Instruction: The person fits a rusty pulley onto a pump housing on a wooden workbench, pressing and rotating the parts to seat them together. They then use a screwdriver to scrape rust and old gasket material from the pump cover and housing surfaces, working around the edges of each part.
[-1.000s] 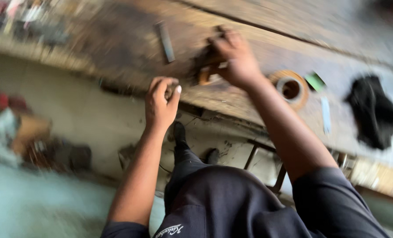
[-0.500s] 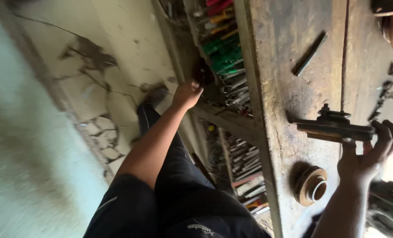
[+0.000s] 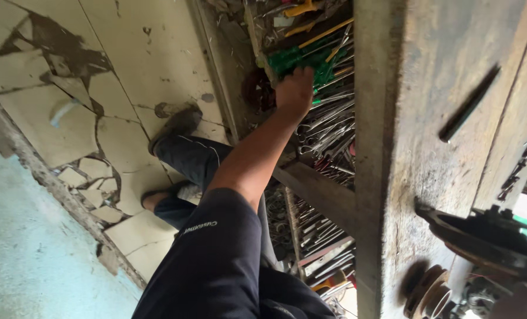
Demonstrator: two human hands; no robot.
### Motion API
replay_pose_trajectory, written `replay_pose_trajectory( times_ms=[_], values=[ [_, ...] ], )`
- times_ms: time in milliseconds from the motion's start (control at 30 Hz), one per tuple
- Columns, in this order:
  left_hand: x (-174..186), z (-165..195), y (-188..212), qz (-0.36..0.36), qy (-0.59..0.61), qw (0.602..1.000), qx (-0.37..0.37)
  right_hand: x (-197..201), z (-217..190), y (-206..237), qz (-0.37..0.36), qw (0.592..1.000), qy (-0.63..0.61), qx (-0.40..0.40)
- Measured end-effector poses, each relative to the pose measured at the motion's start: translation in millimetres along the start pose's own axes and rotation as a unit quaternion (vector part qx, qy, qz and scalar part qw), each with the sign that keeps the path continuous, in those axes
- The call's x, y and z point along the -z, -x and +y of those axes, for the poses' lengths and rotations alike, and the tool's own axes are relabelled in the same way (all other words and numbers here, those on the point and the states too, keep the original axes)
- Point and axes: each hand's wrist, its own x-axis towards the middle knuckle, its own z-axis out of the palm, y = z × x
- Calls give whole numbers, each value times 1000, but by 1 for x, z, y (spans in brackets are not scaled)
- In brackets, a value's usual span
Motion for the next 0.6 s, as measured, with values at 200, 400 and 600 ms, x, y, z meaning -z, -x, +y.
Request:
replay_pose_trajectory(
  times_ms=[200,400,600],
  values=[
    [18,-9,-8,-55,58,996,-36,-8,-18,-10,0,1000,10,3],
    [48,-20,9,-111,187,973,83,-14,-31,-16,4,1000,4,5],
    [62,-23,31,-210,354,904,115,-31,-56,-15,18,981,118,154]
  ],
)
